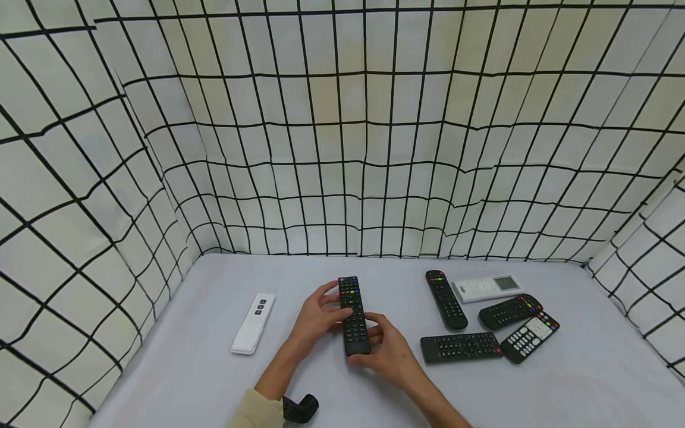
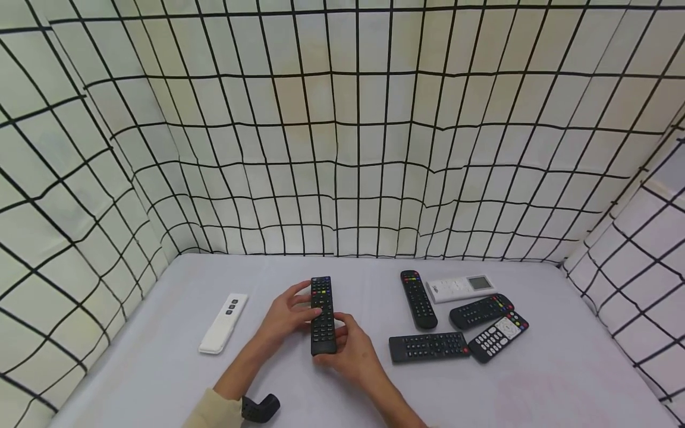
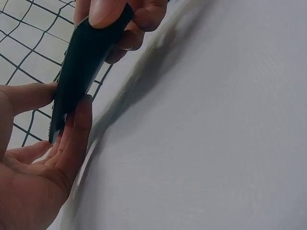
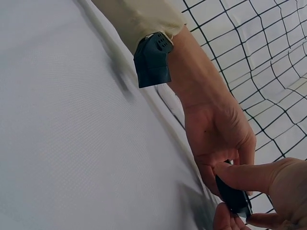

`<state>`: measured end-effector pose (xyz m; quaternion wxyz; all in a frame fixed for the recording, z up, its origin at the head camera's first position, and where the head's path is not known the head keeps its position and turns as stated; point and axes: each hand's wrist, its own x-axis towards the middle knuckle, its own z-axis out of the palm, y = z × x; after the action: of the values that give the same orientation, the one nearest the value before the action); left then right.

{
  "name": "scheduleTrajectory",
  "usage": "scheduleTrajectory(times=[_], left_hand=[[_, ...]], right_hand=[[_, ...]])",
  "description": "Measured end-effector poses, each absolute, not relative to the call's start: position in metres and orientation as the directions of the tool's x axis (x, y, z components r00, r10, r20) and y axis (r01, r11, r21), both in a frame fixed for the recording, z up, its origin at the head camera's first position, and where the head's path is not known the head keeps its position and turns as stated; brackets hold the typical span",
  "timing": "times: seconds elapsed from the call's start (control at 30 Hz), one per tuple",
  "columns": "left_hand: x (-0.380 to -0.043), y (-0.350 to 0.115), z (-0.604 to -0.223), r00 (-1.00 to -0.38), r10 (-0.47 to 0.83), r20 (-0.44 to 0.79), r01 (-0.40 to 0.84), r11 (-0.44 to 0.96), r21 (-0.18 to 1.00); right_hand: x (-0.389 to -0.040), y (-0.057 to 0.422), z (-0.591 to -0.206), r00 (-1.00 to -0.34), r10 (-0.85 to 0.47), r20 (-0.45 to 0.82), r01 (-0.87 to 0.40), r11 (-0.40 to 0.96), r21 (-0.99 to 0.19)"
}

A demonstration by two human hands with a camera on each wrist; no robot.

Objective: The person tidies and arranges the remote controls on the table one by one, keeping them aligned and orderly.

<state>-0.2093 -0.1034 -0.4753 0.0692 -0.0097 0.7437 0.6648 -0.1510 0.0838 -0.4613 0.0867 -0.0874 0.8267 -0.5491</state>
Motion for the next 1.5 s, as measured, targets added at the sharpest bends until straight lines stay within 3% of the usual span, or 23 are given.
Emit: scheduleTrajectory(times=[0.9, 1.5], left_hand=[[-0.194, -0.136, -0.469, -0.987, 0.079, -0.140, -0.126, 0.167, 0.978], [-0.188, -0.156, -0.466, -0.987, 0.070, -0.146, -0.122, 0.271, 0.955]], right_hand=[[-0.146, 0.056, -0.464, -0.953, -0.304, -0.014, -0.094, 0.339, -0.936], [-0.140, 0.032, -0.466, -0.951, -0.300, -0.069, -0.034, 0.325, -0.945]])
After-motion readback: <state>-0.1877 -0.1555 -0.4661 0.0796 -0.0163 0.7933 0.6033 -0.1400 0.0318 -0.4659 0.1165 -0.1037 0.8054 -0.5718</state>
